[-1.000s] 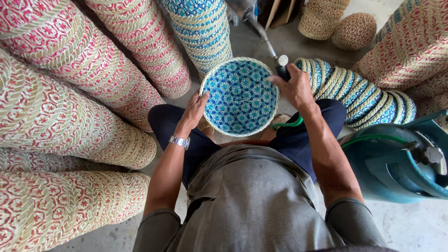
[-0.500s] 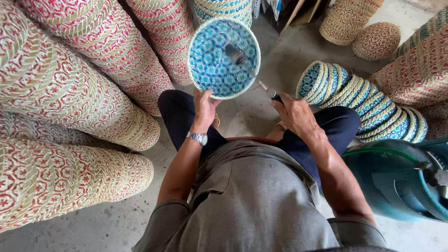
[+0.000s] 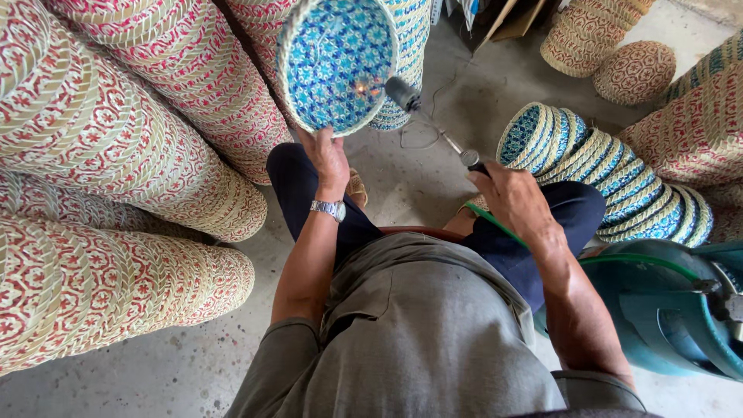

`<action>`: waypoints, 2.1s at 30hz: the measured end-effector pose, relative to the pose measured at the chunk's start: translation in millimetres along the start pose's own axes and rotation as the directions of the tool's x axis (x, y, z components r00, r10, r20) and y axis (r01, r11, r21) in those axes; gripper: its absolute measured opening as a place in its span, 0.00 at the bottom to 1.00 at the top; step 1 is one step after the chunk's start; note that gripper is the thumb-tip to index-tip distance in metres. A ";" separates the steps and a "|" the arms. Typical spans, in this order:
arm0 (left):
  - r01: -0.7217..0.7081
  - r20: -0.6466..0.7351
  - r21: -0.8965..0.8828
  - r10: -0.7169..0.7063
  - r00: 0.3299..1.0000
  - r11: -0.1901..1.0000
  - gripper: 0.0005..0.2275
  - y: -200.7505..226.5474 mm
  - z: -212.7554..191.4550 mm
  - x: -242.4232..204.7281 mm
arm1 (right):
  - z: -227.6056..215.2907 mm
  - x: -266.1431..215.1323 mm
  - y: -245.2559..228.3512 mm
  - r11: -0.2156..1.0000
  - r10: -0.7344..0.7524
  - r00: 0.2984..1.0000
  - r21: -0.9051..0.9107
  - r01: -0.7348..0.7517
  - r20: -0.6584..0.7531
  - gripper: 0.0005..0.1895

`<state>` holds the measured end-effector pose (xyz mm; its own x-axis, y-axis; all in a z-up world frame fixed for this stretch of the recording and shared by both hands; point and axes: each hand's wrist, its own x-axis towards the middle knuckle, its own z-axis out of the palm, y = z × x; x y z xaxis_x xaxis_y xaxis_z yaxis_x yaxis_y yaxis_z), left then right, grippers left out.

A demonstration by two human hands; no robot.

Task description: The person uses a handheld blowtorch to apply heat to the surface of woven baskets. They rotate each basket to treat different areas, then place it back in a stack. The process is repeated for multiple baskets.

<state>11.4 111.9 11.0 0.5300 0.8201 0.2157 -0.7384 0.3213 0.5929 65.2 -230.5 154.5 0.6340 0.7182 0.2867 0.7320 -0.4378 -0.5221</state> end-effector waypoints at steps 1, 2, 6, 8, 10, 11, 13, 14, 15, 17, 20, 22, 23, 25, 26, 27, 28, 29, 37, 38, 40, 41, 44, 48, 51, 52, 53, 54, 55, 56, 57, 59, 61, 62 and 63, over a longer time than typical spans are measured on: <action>-0.010 -0.009 0.003 0.010 1.000 1.000 0.35 0.9 -1.5 -0.5 | -1.4 -1.5 0.2 0.999 -0.030 0.999 0.035 0.029 0.021 0.13; 0.003 -0.028 0.008 -0.003 1.000 1.000 0.35 1.7 -1.4 0.6 | -3.3 -2.4 0.5 0.996 -0.062 0.998 0.070 0.060 0.033 0.12; 0.037 -0.047 0.003 -0.037 0.998 0.999 0.32 -5.1 3.8 -6.5 | -1.0 -0.2 -0.9 0.995 -0.070 0.997 0.068 0.071 -0.011 0.12; 0.060 -0.053 -0.019 -0.061 0.997 0.998 0.30 -13.4 5.2 -18.1 | 8.0 7.9 -2.3 0.997 0.007 0.998 0.081 -0.002 -0.067 0.13; 0.098 -0.076 -0.048 -0.101 0.992 0.994 0.30 -24.8 9.1 -30.0 | 17.4 16.3 -3.3 0.994 0.060 0.997 0.099 -0.054 -0.052 0.14; 0.137 -0.078 -0.061 -0.141 0.987 0.989 0.30 -29.3 10.7 -35.1 | 21.9 19.3 -3.9 0.991 0.075 0.997 0.111 -0.073 -0.010 0.14; 0.211 -0.081 -0.088 -0.218 0.973 0.974 0.30 -34.9 13.5 -39.6 | 24.9 20.8 -5.1 0.991 0.041 0.998 0.124 -0.046 0.038 0.14; 0.203 -0.071 -0.098 -0.210 0.975 0.974 0.30 -36.2 14.2 -38.2 | 24.3 20.1 -5.4 0.992 -0.009 0.999 0.126 0.003 0.047 0.14; 0.196 -0.061 -0.107 -0.203 0.977 0.975 0.30 -36.3 14.2 -35.0 | 21.9 18.4 -5.1 0.990 -0.059 0.997 0.128 0.052 0.055 0.15; 0.174 -0.080 -0.103 -0.183 0.980 0.979 0.30 -33.5 11.0 -29.0 | 14.5 7.9 -5.0 0.989 -0.006 1.000 0.150 0.010 -0.026 0.13; 0.147 -0.141 -0.069 -0.156 0.978 0.987 0.30 -26.2 5.7 -13.9 | 1.0 -9.6 -1.4 0.981 0.073 0.996 0.185 -0.063 -0.048 0.12; 0.144 -0.159 -0.062 -0.152 0.976 0.988 0.30 -21.7 5.3 -6.5 | -3.7 -17.8 -0.1 0.978 0.069 0.998 0.197 -0.067 -0.001 0.11; 0.156 -0.165 -0.062 -0.164 0.973 0.986 0.30 -19.9 6.4 -5.1 | -4.7 -20.9 0.1 0.979 0.038 0.999 0.199 -0.045 0.039 0.11; 0.179 -0.175 -0.068 -0.188 0.967 0.982 0.31 -17.6 9.8 -6.5 | -5.7 -24.6 0.0 0.983 -0.006 1.000 0.183 0.004 0.015 0.11; 0.185 -0.177 -0.043 -0.190 0.966 0.982 0.32 -16.9 11.4 -10.3 | -4.7 -24.4 -0.4 0.986 -0.024 0.999 0.163 0.031 -0.043 0.11; 0.192 -0.180 -0.018 -0.192 0.965 0.981 0.32 -16.4 13.5 -14.7 | -4.1 -24.0 -0.9 0.988 -0.043 0.994 0.142 0.057 -0.101 0.11; 0.196 -0.183 0.008 -0.192 0.964 0.980 0.32 -15.0 15.3 -18.0 | -3.5 -21.5 -1.3 0.989 -0.011 0.993 0.146 0.028 -0.118 0.11; 0.203 -0.181 0.030 -0.195 0.964 0.979 0.32 -13.5 16.9 -23.0 | -3.1 -17.8 -1.6 0.989 0.021 0.991 0.150 -0.001 -0.135 0.11; 0.295 -0.171 0.114 -0.274 0.946 0.949 0.32 -9.7 25.7 -39.9 | -4.9 -12.2 1.5 0.994 0.008 0.984 0.105 0.011 -0.179 0.11; 0.301 -0.177 0.136 -0.276 0.945 0.944 0.31 -8.0 24.2 -36.1 | -5.2 -14.4 1.6 0.994 -0.002 0.985 0.109 0.022 -0.175 0.10; 0.315 -0.186 0.184 -0.282 0.941 0.931 0.30 -5.3 22.5 -28.3 | -4.3 -11.4 3.2 0.995 0.034 0.983 0.103 -0.016 -0.178 0.11; 0.338 -0.176 0.207 -0.305 0.936 0.918 0.29 -5.5 23.3 -25.0 | -2.8 -8.7 4.3 0.994 0.080 0.979 0.093 -0.064 -0.185 0.12; 0.411 -0.139 0.279 -0.387 0.911 0.868 0.26 -8.1 24.7 -31.0 | 6.6 1.9 8.5 0.978 0.164 0.978 0.146 -0.145 -0.128 0.14; 0.440 -0.097 0.324 -0.434 0.896 0.837 0.26 -2.0 37.6 -30.5 | 10.5 9.0 8.8 0.994 0.001 0.996 0.105 0.008 -0.086 0.16; 0.400 -0.079 0.360 -0.400 0.913 0.843 0.27 15.9 38.2 -18.8 | 4.4 -5.4 10.4 0.994 0.101 0.989 0.051 -0.096 -0.103 0.16; 0.381 -0.068 0.378 -0.386 0.920 0.844 0.28 23.1 35.7 -15.8 | 1.9 -12.5 11.7 0.992 0.106 0.990 0.072 -0.099 -0.094 0.15; 0.354 -0.046 0.404 -0.368 0.929 0.843 0.28 29.3 33.5 -13.4 | -1.5 -19.2 13.8 0.990 0.110 0.990 0.093 -0.102 -0.084 0.14; 0.326 -0.016 0.435 -0.355 0.935 0.839 0.29 35.2 32.6 -8.7 | -2.7 -24.1 14.5 0.987 0.120 0.989 0.117 -0.110 -0.082 0.14; 0.297 0.014 0.464 -0.342 0.939 0.835 0.29 39.2 32.5 -5.7 | -2.5 -26.4 14.5 0.992 0.070 0.992 0.114 -0.058 -0.102 0.13; 0.299 0.012 0.496 -0.351 0.936 0.815 0.30 40.4 34.1 -3.1 | -2.3 -26.0 14.5 0.994 0.021 0.992 0.108 -0.007 -0.125 0.13; 0.301 0.009 0.528 -0.359 0.933 0.794 0.30 40.7 35.5 -1.0 | -1.8 -24.7 14.0 0.994 -0.028 0.989 0.100 0.043 -0.147 0.13; 0.309 0.015 0.570 -0.386 0.922 0.761 0.31 36.2 38.0 -1.5 | 3.9 -14.3 10.1 0.997 0.059 0.983 0.063 -0.049 -0.173 0.15; 0.325 0.031 0.600 -0.428 0.903 0.731 0.32 29.8 37.4 -4.1 | 8.4 -6.7 7.3 0.995 0.060 0.989 0.083 -0.049 -0.135 0.16; 0.348 0.026 0.599 -0.452 0.892 0.721 0.32 27.2 36.5 -3.8 | 9.1 -5.1 7.1 0.992 0.013 0.996 0.124 -0.002 -0.088 0.16; 0.370 0.020 0.598 -0.475 0.880 0.711 0.33 24.8 34.6 -4.3 | 8.9 -4.4 7.7 0.985 -0.035 0.998 0.167 0.042 -0.044 0.16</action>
<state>5.3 100.0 51.6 0.8256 0.5590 -0.0763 -0.0794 0.2490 0.9652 65.8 -232.2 142.0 0.6180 0.7089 0.3400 0.7062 -0.3106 -0.6362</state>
